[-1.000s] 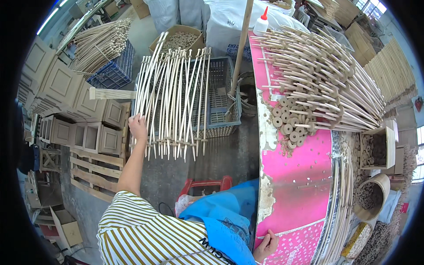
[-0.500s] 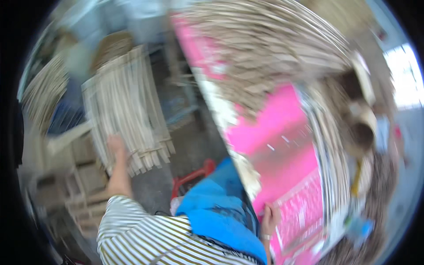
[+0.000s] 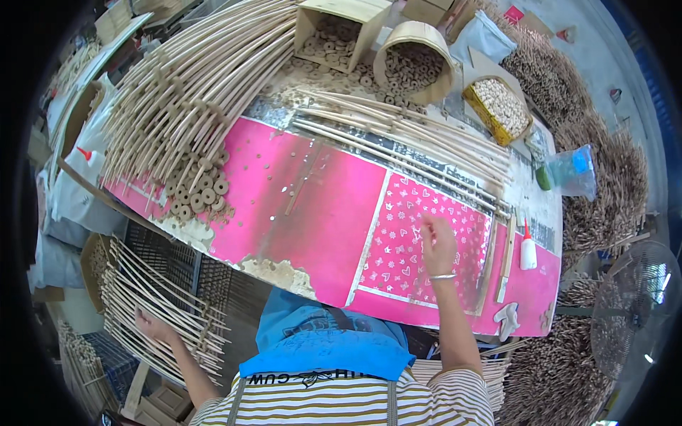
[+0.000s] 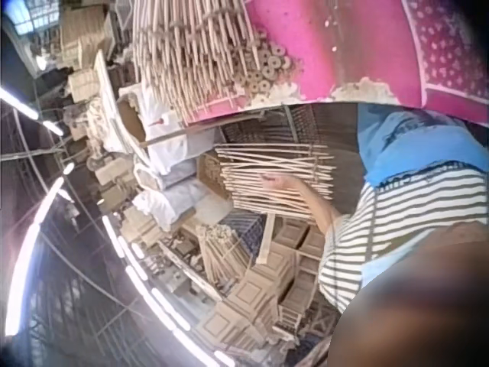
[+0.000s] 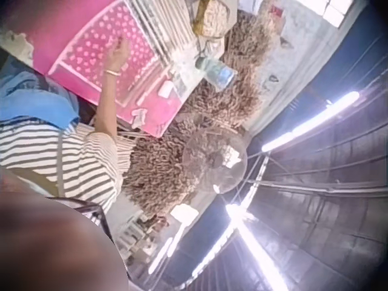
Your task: Assembling a wooden grate structure by sliding wooden rings onto wooden rods.
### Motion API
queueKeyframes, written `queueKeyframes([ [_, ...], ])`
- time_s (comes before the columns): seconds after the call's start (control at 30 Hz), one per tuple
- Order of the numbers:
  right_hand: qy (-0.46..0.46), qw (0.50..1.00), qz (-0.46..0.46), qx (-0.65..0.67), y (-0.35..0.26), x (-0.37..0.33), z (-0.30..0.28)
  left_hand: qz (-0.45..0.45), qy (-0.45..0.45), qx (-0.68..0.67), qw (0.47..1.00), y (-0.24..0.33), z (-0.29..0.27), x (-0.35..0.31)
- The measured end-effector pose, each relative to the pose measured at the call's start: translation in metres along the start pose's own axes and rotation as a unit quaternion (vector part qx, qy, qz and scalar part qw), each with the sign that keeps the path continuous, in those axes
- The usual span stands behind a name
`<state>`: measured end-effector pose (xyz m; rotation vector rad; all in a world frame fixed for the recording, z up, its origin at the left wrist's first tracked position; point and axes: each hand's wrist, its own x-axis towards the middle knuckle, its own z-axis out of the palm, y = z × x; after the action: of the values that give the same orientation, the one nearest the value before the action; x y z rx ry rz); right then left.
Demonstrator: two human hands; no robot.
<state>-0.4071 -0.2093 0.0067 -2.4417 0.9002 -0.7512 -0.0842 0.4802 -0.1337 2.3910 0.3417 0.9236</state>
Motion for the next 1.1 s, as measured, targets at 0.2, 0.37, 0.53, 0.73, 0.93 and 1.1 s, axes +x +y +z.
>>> queueKeyframes([
  [0.2, 0.021, 0.988, -0.101, -0.113, 0.064, 0.089, 0.007, 0.313, -0.203, -0.248, 0.894, 0.321, 0.033, -0.044],
  [0.37, -0.026, 0.980, -0.103, -0.167, 0.111, 0.120, 0.025, 0.332, -0.334, -0.268, 0.841, 0.444, 0.093, -0.059],
  [0.53, -0.061, 0.983, -0.162, -0.057, 0.119, 0.141, 0.020, 0.254, -0.395, -0.318, 0.824, 0.456, 0.132, -0.052],
  [0.73, -0.096, 0.976, -0.193, -0.031, 0.117, 0.139, 0.010, 0.216, -0.421, -0.309, 0.825, 0.430, 0.135, -0.060],
  [0.93, -0.103, 0.977, -0.186, 0.000, 0.101, 0.106, 0.001, 0.170, -0.414, -0.313, 0.837, 0.392, 0.100, -0.053],
  [1.1, -0.122, 0.983, -0.134, 0.014, 0.059, 0.060, -0.017, 0.217, -0.369, -0.247, 0.869, 0.355, 0.068, -0.038],
])
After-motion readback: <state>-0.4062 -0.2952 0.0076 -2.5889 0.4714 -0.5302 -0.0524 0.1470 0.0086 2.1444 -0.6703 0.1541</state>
